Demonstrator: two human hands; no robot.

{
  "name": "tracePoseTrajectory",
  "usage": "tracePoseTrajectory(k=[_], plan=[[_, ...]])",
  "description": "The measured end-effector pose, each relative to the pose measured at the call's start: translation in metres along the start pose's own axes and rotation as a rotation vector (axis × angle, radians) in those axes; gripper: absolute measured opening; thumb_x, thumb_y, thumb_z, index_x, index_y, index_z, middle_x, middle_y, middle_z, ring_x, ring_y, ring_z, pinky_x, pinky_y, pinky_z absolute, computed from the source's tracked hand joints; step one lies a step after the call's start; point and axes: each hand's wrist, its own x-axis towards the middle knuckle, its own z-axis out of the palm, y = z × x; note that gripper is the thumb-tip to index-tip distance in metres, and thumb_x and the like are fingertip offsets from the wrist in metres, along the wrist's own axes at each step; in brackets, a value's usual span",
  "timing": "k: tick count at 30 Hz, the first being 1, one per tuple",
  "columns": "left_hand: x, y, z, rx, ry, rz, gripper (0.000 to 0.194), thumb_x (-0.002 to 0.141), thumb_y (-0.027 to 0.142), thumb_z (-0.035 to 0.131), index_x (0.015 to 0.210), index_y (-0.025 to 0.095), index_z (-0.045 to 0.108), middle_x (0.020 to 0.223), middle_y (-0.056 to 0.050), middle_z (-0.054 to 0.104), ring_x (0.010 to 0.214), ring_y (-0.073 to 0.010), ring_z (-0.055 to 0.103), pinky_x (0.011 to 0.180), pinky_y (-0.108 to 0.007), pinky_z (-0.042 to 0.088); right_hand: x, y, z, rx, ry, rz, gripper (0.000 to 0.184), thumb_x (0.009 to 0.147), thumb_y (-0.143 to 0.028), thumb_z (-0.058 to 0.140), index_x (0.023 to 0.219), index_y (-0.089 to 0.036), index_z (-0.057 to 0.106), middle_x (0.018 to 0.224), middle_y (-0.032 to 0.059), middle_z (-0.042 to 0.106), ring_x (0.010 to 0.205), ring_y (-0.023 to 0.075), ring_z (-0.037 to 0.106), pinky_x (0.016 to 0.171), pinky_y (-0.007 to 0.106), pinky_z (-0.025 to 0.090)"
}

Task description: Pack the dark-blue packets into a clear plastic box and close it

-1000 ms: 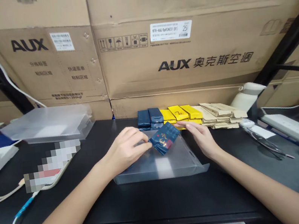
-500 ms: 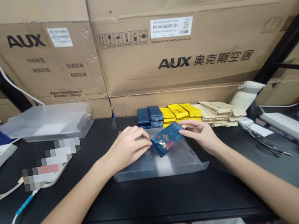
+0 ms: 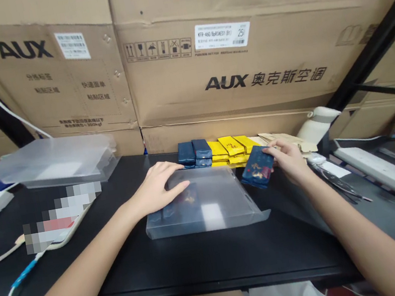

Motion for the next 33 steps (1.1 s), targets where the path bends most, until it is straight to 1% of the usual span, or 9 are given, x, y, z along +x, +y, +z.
tracePoseTrajectory(k=[3, 7, 14, 19, 23, 25, 28, 31, 33], plan=[[-0.001, -0.004, 0.004, -0.008, -0.051, -0.063, 0.056, 0.086, 0.055, 0.05, 0.13, 0.02, 0.05, 0.127, -0.011, 0.058, 0.12, -0.0291, 0.049, 0.102, -0.048, 0.037, 0.001, 0.002, -0.008, -0.155, -0.096, 0.027, 0.025, 0.064, -0.03, 0.076, 0.064, -0.021, 0.053, 0.04, -0.0054, 0.055, 0.026, 0.0093, 0.045, 0.024, 0.018, 0.033], [0.0, -0.006, 0.007, -0.021, -0.06, -0.113, 0.052, 0.089, 0.05, 0.044, 0.13, 0.018, 0.049, 0.123, -0.012, 0.061, 0.115, -0.0285, 0.053, 0.1, -0.048, 0.039, -0.004, 0.002, -0.005, -0.186, -0.281, 0.15, 0.031, 0.063, -0.035, 0.078, 0.065, -0.018, 0.053, 0.04, -0.0033, 0.058, 0.027, 0.0097, 0.049, 0.024, 0.016, 0.036], [0.0, -0.007, 0.006, -0.032, -0.039, -0.143, 0.047, 0.091, 0.044, 0.042, 0.13, 0.017, 0.045, 0.117, -0.01, 0.063, 0.108, -0.026, 0.056, 0.095, -0.044, 0.043, -0.012, 0.007, 0.005, -0.125, -0.383, 0.406, 0.029, 0.066, -0.031, 0.08, 0.072, -0.018, 0.055, 0.054, 0.0046, 0.069, 0.041, 0.0165, 0.065, 0.032, 0.017, 0.049], [0.0, -0.009, 0.006, -0.041, -0.027, -0.131, 0.045, 0.092, 0.042, 0.04, 0.129, 0.017, 0.045, 0.116, -0.01, 0.063, 0.106, -0.025, 0.058, 0.092, -0.043, 0.044, -0.019, 0.004, 0.006, 0.009, -0.663, 0.574, 0.029, 0.067, -0.03, 0.08, 0.085, -0.016, 0.061, 0.076, 0.0081, 0.074, 0.056, 0.0199, 0.072, 0.044, 0.022, 0.058], [0.0, -0.009, 0.007, -0.051, -0.032, -0.123, 0.043, 0.092, 0.04, 0.04, 0.129, 0.017, 0.045, 0.117, -0.01, 0.063, 0.107, -0.0251, 0.057, 0.092, -0.043, 0.044, -0.022, 0.001, 0.001, -0.044, -0.844, 0.603, 0.03, 0.068, -0.032, 0.079, 0.085, -0.012, 0.064, 0.064, 0.0056, 0.071, 0.044, 0.0132, 0.064, 0.04, 0.019, 0.054], [0.0, -0.009, 0.007, -0.061, -0.039, -0.123, 0.042, 0.092, 0.038, 0.04, 0.129, 0.018, 0.045, 0.117, -0.01, 0.062, 0.107, -0.0253, 0.056, 0.092, -0.044, 0.043, -0.022, 0.002, -0.001, -0.086, -0.879, 0.599, 0.029, 0.069, -0.034, 0.078, 0.08, -0.012, 0.064, 0.056, 0.0025, 0.068, 0.038, 0.0099, 0.059, 0.038, 0.017, 0.052], [0.0, -0.008, 0.006, -0.088, -0.049, -0.143, 0.043, 0.092, 0.038, 0.041, 0.13, 0.018, 0.044, 0.118, -0.01, 0.062, 0.107, -0.0251, 0.055, 0.092, -0.044, 0.042, -0.02, 0.006, 0.001, -0.147, -0.857, 0.623, 0.032, 0.068, -0.038, 0.079, 0.08, -0.013, 0.063, 0.054, 0.0016, 0.067, 0.039, 0.0108, 0.061, 0.041, 0.018, 0.053], [0.0, -0.008, 0.005, -0.112, -0.061, -0.163, 0.041, 0.092, 0.038, 0.042, 0.128, 0.02, 0.045, 0.117, -0.009, 0.062, 0.103, -0.0242, 0.056, 0.091, -0.043, 0.042, -0.019, 0.014, 0.006, -0.183, -0.816, 0.602, 0.035, 0.07, -0.04, 0.078, 0.081, -0.013, 0.059, 0.063, 0.0043, 0.071, 0.046, 0.0114, 0.066, 0.044, 0.016, 0.055], [0.0, -0.009, 0.004, -0.114, -0.064, -0.166, 0.039, 0.091, 0.039, 0.042, 0.125, 0.02, 0.047, 0.116, -0.008, 0.062, 0.101, -0.0238, 0.056, 0.09, -0.042, 0.043, -0.018, 0.017, 0.009, -0.18, -0.85, 0.555, 0.036, 0.073, -0.043, 0.076, 0.084, -0.013, 0.058, 0.07, 0.0056, 0.073, 0.049, 0.0109, 0.068, 0.042, 0.014, 0.053]])
